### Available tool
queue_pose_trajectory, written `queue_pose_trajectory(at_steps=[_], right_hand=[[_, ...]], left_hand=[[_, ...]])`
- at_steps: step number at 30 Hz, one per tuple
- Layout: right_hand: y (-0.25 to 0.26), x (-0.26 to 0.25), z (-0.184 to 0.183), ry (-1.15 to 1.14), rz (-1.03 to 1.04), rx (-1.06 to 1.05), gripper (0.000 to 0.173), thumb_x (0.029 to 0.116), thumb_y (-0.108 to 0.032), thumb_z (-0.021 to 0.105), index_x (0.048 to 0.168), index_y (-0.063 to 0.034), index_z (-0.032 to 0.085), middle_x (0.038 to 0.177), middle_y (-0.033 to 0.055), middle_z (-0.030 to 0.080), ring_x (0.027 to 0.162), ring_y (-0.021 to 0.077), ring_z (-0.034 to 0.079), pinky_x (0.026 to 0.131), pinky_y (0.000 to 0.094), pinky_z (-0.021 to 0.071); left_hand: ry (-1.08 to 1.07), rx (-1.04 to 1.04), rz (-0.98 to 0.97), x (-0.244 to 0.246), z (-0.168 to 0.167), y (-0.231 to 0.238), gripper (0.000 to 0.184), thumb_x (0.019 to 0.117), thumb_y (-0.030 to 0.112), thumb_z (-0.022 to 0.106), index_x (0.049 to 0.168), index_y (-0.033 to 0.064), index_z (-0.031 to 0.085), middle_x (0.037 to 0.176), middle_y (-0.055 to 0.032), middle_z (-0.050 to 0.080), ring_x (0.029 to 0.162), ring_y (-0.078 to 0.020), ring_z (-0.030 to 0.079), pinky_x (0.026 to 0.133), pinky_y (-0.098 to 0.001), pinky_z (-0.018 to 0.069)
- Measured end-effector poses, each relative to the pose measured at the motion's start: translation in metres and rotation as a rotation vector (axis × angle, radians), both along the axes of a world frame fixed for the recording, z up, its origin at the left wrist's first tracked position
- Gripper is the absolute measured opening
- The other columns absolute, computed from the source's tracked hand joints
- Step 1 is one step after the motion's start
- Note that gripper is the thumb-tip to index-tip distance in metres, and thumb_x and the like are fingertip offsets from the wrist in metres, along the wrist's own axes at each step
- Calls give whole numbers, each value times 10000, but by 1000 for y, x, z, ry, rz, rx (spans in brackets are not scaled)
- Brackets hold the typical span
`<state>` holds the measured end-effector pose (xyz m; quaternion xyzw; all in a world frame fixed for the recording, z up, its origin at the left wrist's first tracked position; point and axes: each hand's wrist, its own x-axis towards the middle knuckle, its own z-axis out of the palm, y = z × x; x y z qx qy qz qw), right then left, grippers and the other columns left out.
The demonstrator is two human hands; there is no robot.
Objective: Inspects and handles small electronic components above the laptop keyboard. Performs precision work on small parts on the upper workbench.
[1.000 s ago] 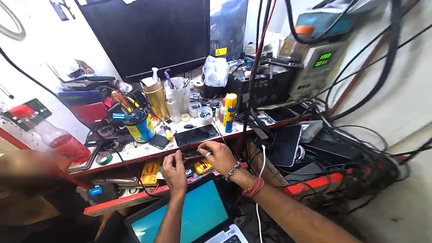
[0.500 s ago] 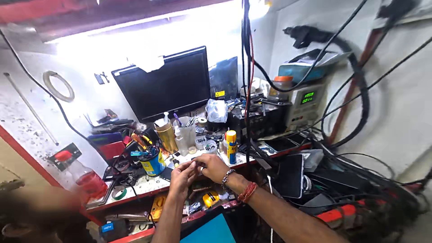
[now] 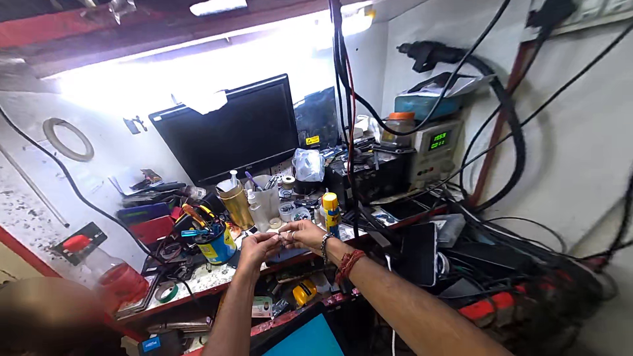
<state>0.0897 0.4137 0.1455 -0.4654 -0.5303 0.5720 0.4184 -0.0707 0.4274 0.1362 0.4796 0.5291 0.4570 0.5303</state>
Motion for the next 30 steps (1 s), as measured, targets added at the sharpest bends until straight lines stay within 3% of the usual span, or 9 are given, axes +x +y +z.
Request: queue_pose_trajectory(at_steps=[3, 8, 11, 13, 16, 19, 22, 26, 30], right_hand=[[24, 4, -18, 89, 58, 13, 199, 1035, -11, 541, 1209, 64, 603, 907, 61, 642, 735, 89, 636, 727, 263, 566], [21, 3, -9, 101, 66, -49, 194, 1033, -68, 582, 1197, 34, 580, 916, 73, 646, 733, 108, 651, 720, 274, 577], [19, 1, -11, 58, 52, -48, 130, 1008, -31, 608, 1121, 13, 561, 932, 91, 651, 736, 125, 655, 718, 289, 574], [16, 0, -10, 56, 33, -72, 70, 1020, -5, 554, 1089, 11, 554, 913, 96, 657, 728, 134, 664, 707, 287, 578], [13, -1, -5, 36, 2, -150, 120, 1043, 25, 468, 1154, 34, 513, 896, 106, 613, 704, 140, 664, 701, 283, 590], [11, 0, -2, 25, 21, -159, 221, 1023, 65, 492, 1239, 43, 533, 932, 111, 624, 715, 129, 659, 708, 274, 584], [15, 4, -8, 48, 66, -123, 212, 1043, 21, 499, 1237, 48, 581, 945, 94, 642, 738, 112, 667, 738, 267, 588], [18, 11, -17, 64, 148, -74, 241, 999, 85, 525, 1231, 71, 589, 935, 89, 647, 783, 123, 670, 795, 285, 588], [16, 13, -18, 64, 128, -96, 235, 995, 89, 529, 1215, 61, 608, 915, 84, 655, 753, 117, 669, 767, 275, 587]], left_hand=[[79, 20, -67, -5, 2, -1, 163, 942, 12, 701, 1087, -53, 666, 942, -131, 708, 774, -157, 695, 754, -308, 599], [168, 92, -109, -10, 1, 6, 175, 913, -26, 718, 1078, -63, 675, 939, -141, 692, 759, -160, 678, 734, -302, 593], [245, 111, -119, -10, 1, 4, 189, 907, -38, 720, 1088, -63, 672, 969, -156, 688, 794, -179, 676, 762, -322, 587], [265, 112, -123, -11, -3, 4, 194, 908, -21, 729, 1094, -57, 686, 984, -164, 698, 806, -191, 684, 774, -335, 590], [258, 88, -113, -14, -5, 1, 195, 915, -5, 730, 1099, -54, 686, 994, -161, 695, 815, -189, 685, 777, -330, 589], [216, 55, -93, -13, -3, -4, 207, 910, -28, 724, 1108, -53, 669, 997, -157, 680, 820, -185, 673, 774, -324, 584], [154, 17, -70, -12, -1, -6, 208, 914, -60, 696, 1118, -53, 655, 988, -155, 668, 805, -187, 664, 749, -314, 580], [77, -38, -39, -12, -1, -8, 160, 965, -14, 642, 1124, -38, 642, 975, -139, 664, 799, -180, 662, 754, -328, 578], [27, -56, -20, -9, -2, -8, 118, 979, 0, 627, 1091, -29, 648, 913, -116, 671, 749, -163, 664, 717, -312, 582]])
